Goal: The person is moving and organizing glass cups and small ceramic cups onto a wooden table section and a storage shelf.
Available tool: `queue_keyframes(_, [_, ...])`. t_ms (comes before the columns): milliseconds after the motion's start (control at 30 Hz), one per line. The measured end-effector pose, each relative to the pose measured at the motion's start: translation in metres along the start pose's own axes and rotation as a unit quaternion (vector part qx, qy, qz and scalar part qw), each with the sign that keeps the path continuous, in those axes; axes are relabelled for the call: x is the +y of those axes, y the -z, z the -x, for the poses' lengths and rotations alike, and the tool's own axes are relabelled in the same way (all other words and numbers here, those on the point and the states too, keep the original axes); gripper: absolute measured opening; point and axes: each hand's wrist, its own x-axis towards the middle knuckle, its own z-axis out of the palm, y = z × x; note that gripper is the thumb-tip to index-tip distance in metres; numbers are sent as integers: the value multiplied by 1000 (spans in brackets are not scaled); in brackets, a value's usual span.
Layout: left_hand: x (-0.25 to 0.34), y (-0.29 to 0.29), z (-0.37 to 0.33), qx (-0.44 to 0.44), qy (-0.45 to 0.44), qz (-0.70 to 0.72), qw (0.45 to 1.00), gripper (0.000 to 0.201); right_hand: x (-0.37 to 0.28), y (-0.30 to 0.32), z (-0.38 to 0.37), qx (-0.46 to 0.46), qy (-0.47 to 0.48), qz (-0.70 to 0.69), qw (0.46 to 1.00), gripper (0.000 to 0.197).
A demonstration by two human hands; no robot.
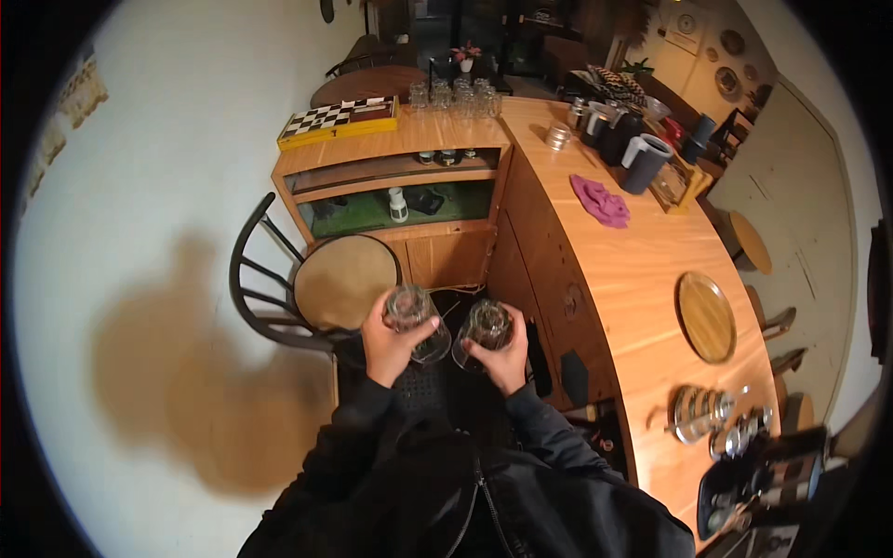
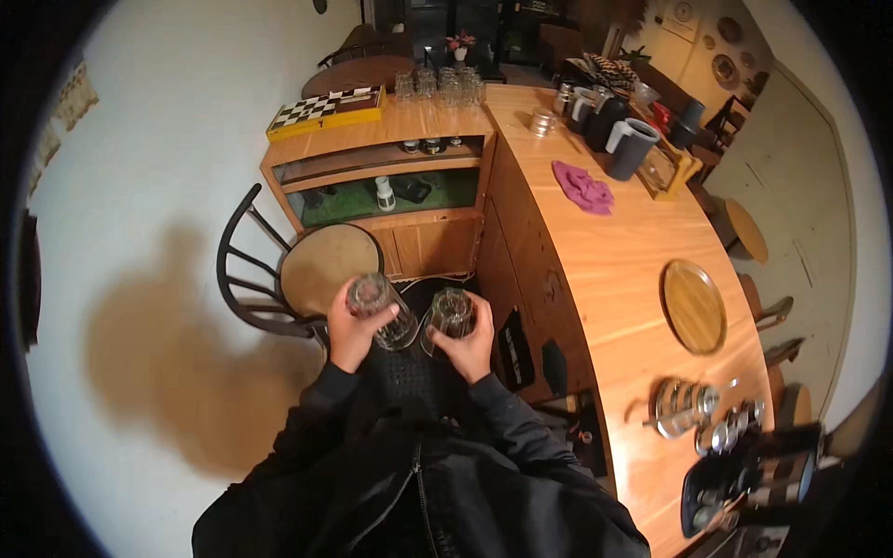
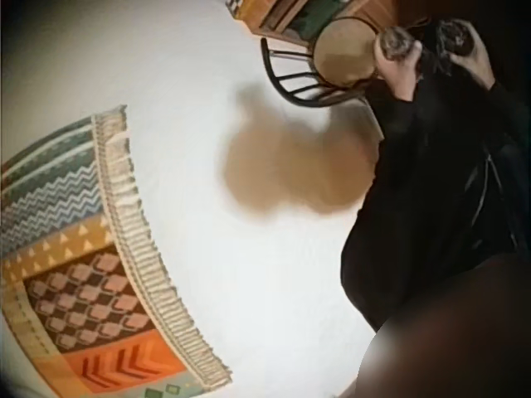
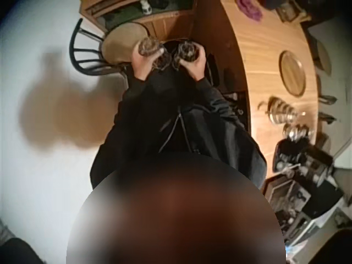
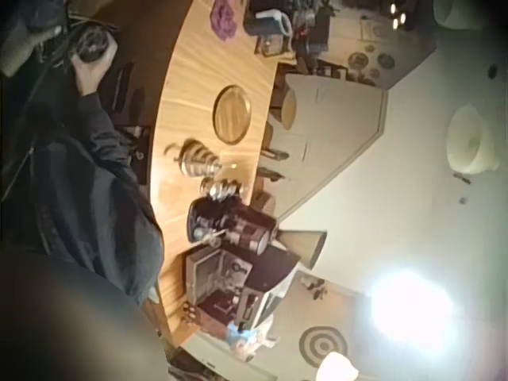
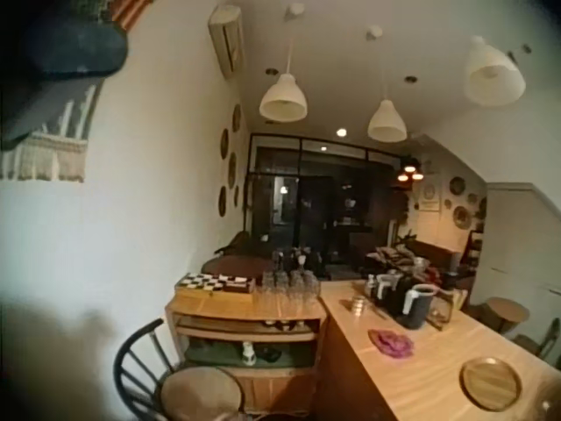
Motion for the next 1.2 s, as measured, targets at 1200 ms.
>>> queue_keyframes(1200, [-233,-136,-742,35,-107,-106,988,58,241,-238,-720,-6,63,123,990,78])
